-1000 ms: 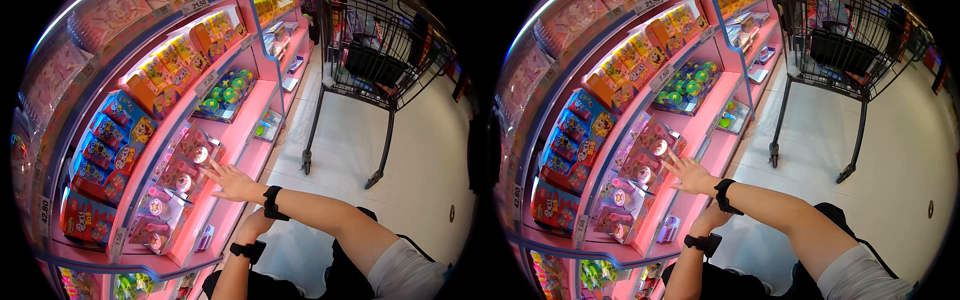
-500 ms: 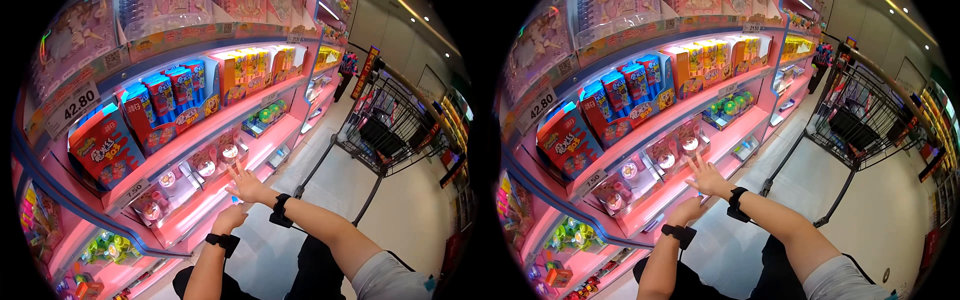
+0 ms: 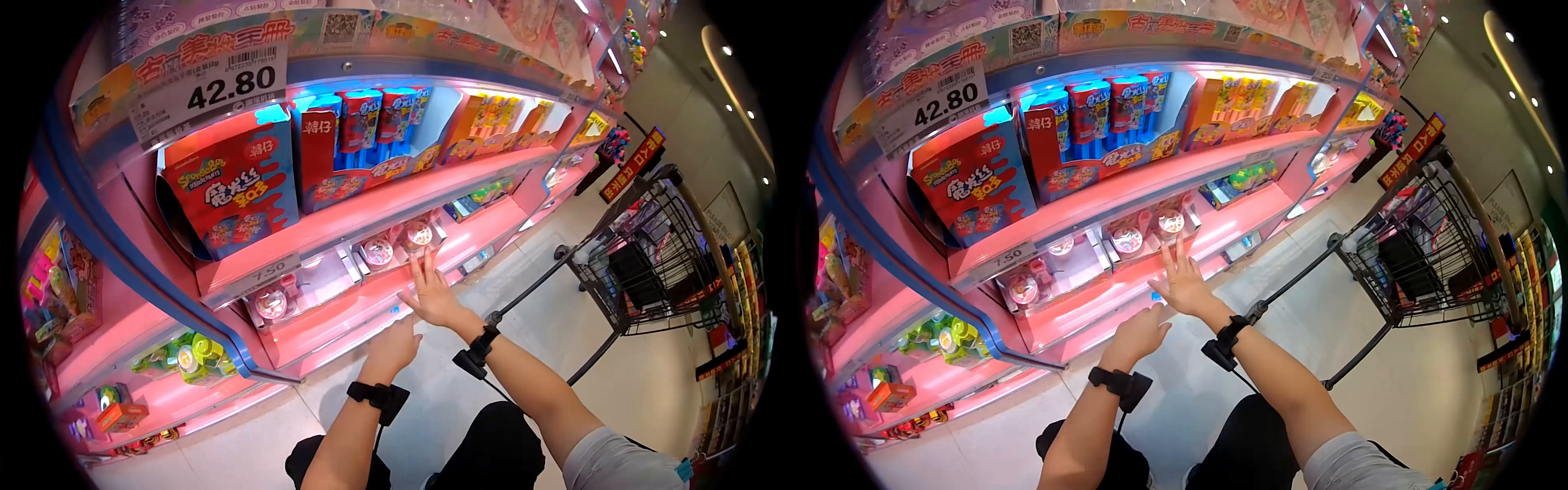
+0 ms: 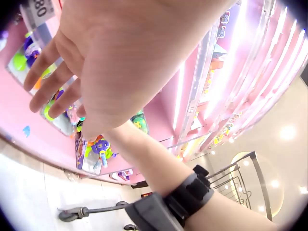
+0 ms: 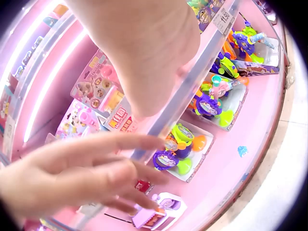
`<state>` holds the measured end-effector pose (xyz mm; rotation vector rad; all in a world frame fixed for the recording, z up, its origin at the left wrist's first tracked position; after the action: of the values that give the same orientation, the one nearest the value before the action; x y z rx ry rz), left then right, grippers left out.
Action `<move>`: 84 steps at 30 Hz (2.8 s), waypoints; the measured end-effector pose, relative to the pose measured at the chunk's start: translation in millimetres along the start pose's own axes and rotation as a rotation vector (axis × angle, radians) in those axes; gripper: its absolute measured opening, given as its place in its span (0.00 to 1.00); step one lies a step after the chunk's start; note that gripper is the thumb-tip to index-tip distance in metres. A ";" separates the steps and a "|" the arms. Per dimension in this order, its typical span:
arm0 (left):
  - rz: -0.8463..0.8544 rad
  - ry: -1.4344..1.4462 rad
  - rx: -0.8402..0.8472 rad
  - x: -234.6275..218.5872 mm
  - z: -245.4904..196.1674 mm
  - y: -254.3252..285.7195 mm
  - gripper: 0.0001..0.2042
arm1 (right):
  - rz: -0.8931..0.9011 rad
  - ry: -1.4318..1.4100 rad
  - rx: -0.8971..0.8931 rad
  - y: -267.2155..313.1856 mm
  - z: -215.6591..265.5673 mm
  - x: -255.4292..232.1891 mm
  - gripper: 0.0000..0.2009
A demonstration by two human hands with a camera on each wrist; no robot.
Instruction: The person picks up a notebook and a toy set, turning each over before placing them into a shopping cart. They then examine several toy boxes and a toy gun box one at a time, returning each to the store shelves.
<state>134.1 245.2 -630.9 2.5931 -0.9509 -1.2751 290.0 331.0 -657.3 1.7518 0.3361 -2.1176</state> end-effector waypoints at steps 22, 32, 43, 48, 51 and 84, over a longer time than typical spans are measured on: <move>0.383 0.453 -0.115 170.9 -119.8 280.1 0.22 | 0.867 -0.778 0.301 346.0 119.1 -117.5 0.16; -0.046 0.480 0.036 -261.3 -299.1 296.0 0.13 | 0.200 -0.714 0.259 275.9 118.8 -464.6 0.15; 0.301 0.081 0.079 -228.5 -259.2 332.7 0.20 | 0.268 -0.990 0.470 356.6 177.5 -496.8 0.16; 0.622 -0.142 0.118 -272.2 -311.5 280.8 0.27 | 0.082 -0.923 0.697 401.4 163.7 -501.8 0.16; 0.448 -0.179 0.340 -278.2 -299.5 233.8 0.24 | -0.022 -0.969 0.786 419.5 154.3 -509.1 0.15; 0.630 -0.344 0.242 -193.4 -590.9 24.0 0.22 | -0.385 -0.181 1.309 506.3 -231.8 -488.9 0.28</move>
<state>474.0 232.4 -109.9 1.9546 -1.8890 -1.4859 789.9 32.6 -198.8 2.1046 -1.1055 -3.0529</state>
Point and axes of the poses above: each hand's wrist, its own y-axis away from the middle knuckle, its own x-axis out of the palm, z = x × y, the point moved 1 cm from there along -y, towards the middle knuckle, and after that the axes turned 11 degrees about z, right-handed, at the moved point
